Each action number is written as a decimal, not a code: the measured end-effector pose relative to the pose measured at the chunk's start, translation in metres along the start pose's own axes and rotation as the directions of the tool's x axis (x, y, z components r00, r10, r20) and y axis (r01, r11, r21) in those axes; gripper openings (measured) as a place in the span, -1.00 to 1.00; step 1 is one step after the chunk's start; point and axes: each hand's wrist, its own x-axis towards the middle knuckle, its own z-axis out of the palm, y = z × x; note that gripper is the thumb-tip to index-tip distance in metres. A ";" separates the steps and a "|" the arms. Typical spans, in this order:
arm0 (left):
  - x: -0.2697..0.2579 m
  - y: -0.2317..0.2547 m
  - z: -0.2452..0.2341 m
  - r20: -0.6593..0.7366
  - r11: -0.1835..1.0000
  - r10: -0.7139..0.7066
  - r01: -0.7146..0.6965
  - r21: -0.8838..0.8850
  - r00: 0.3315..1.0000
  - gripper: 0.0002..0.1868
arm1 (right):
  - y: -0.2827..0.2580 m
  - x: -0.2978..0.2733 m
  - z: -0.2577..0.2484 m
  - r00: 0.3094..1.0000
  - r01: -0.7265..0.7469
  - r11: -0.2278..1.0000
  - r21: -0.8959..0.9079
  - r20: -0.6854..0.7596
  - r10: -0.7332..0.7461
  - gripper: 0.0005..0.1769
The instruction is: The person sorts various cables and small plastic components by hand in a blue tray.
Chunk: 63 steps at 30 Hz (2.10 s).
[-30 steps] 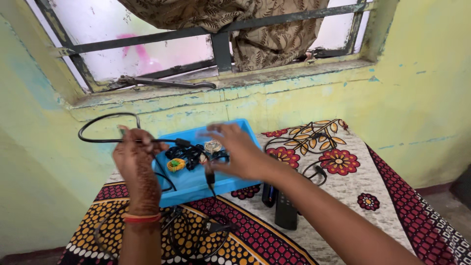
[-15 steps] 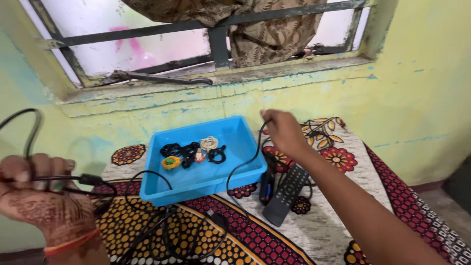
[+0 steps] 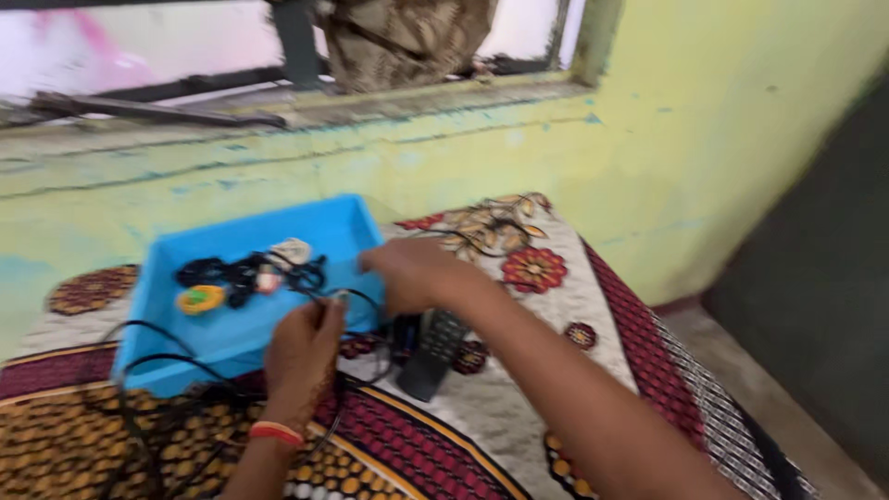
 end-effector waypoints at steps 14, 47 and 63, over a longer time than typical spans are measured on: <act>-0.006 -0.037 0.019 0.025 0.572 -0.204 0.141 -0.808 0.979 -0.58 | -0.039 -0.038 0.054 0.990 -0.025 0.995 -0.099 -0.138 0.011 -0.48; 0.063 0.034 -0.178 -0.129 0.775 0.091 -0.151 -0.613 0.988 -0.78 | -0.036 0.012 -0.036 0.982 0.182 0.357 0.916 -0.147 -0.122 -0.73; 0.079 0.050 -0.128 0.095 -0.307 -0.011 0.087 -0.948 0.995 -0.53 | -0.105 0.018 0.028 0.948 0.317 0.131 0.939 -0.312 -0.057 -0.69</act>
